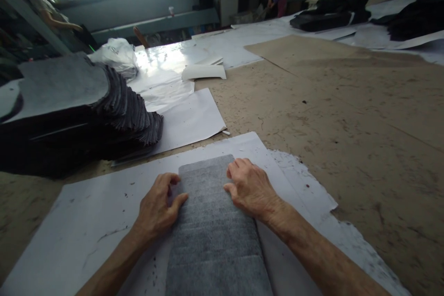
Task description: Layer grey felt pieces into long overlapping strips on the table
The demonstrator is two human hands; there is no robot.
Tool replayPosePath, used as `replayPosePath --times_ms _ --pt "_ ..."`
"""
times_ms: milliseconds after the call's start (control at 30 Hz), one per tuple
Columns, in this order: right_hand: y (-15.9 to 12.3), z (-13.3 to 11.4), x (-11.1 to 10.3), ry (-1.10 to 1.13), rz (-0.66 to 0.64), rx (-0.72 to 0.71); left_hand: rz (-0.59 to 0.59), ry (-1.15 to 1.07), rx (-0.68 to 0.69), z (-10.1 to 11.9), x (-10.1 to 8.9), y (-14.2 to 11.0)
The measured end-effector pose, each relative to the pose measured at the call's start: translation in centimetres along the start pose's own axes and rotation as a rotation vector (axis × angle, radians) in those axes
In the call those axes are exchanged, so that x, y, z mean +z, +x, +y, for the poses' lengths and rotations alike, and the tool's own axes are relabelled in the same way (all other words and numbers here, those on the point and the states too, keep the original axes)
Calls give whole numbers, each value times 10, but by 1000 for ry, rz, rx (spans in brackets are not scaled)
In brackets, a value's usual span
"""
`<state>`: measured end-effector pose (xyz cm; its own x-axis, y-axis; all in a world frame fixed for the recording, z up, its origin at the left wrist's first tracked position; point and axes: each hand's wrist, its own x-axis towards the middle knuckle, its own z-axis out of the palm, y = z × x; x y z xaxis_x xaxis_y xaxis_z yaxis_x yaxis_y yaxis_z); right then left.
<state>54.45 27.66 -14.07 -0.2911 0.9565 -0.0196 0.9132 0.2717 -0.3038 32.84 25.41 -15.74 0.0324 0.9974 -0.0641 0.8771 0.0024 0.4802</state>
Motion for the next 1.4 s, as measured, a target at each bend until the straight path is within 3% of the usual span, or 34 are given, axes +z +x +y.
replayPosePath --times_ms 167,400,700,1400 --pt "10 10 -3 10 7 -60 -98 -38 92 -3 -7 15" --pt "35 12 -14 17 -136 23 -212 0 24 1 -18 35" --pt "3 -3 -3 1 -113 401 -166 -9 -103 -8 -11 15" --pt "9 -4 -1 -5 -134 462 -134 11 -214 -1 -6 15"
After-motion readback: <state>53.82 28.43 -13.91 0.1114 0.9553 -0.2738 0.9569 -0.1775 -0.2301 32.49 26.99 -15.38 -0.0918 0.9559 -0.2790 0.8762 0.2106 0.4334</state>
